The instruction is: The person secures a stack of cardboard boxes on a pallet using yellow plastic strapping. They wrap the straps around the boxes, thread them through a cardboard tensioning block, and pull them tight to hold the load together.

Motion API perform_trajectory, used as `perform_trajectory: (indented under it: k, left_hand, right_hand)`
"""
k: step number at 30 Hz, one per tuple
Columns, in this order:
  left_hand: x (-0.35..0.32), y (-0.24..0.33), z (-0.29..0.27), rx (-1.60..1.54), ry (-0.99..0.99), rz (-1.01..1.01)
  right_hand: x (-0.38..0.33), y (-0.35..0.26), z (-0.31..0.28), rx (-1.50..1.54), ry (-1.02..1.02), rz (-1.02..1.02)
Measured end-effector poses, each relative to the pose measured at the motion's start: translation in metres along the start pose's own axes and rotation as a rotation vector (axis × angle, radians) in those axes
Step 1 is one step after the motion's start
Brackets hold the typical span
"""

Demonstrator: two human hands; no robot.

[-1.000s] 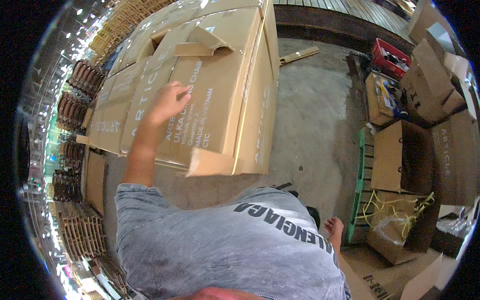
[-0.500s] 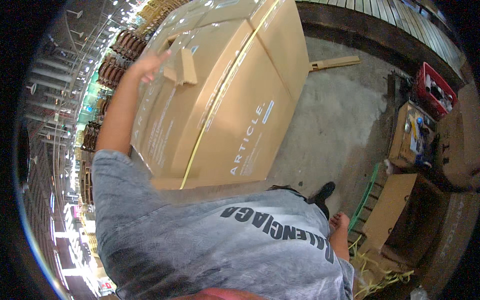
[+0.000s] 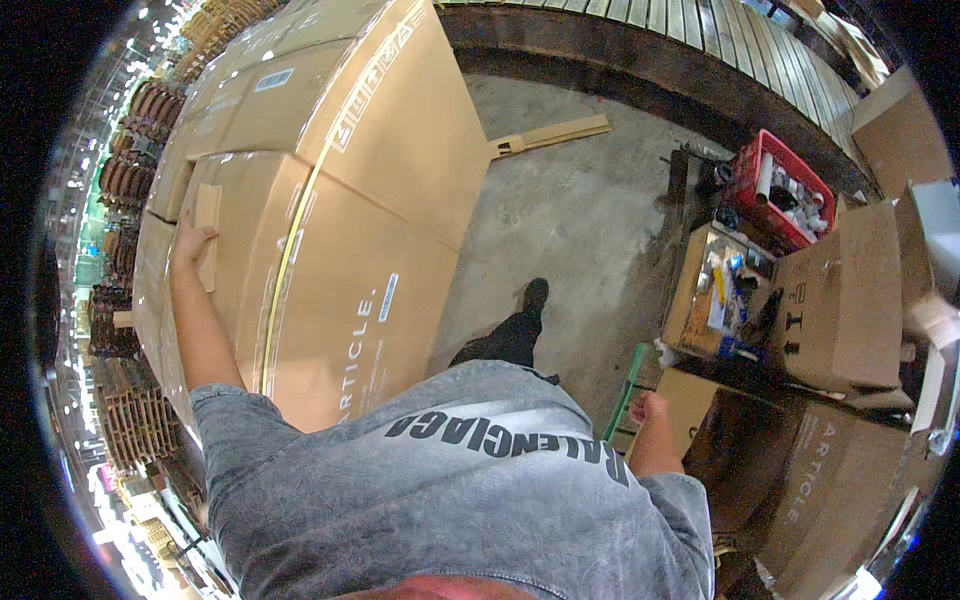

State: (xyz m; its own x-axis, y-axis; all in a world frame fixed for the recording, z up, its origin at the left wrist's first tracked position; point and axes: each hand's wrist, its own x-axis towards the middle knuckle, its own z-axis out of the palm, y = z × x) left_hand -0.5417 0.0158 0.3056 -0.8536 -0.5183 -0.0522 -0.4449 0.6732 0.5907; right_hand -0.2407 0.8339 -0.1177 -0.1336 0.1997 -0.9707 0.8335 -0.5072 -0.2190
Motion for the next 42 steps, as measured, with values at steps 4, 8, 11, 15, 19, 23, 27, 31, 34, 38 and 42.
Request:
perform_trajectory:
  k: [4,8,11,15,19,23,27,31,34,38,42]
  left_hand:
    - [0.076,0.034,0.053,-0.026,0.100,0.034]
    - [0.166,0.148,0.120,-0.047,0.025,0.172]
    - [0.229,0.204,0.178,0.209,0.001,0.228]
    - [0.286,0.280,0.227,0.455,0.111,0.236]
    - [0.295,0.296,0.246,0.533,0.247,0.045]
    - [0.304,0.307,0.242,0.495,0.383,0.038]
    - [0.241,0.271,0.238,0.458,0.602,-0.072]
    - [0.305,0.308,0.276,0.282,0.570,-0.233]
    - [0.296,0.294,0.237,0.246,0.672,-0.205]
    - [0.318,0.293,0.245,0.347,0.703,-0.231]
    - [0.303,0.287,0.263,0.328,0.775,-0.351]
  right_hand:
    - [-0.002,-0.063,0.041,0.000,0.120,-0.016]
    - [0.025,-0.157,0.104,0.055,-0.004,-0.167]
    - [0.041,-0.230,0.153,-0.108,-0.044,-0.207]
    - [0.056,-0.327,0.203,-0.161,-0.028,-0.265]
    - [0.106,-0.417,0.222,-0.175,-0.097,-0.128]
    - [0.164,-0.496,0.251,-0.232,-0.061,-0.294]
    - [0.180,-0.645,0.306,-0.469,-0.211,0.053]
    - [0.146,-0.799,0.404,-0.589,-0.081,-0.281]
    - [0.141,-0.884,0.519,-0.667,-0.215,-0.428]
    - [0.116,-0.947,0.642,-0.517,-0.381,-0.567]
    - [0.081,-0.913,0.768,-0.814,-0.469,-0.647]
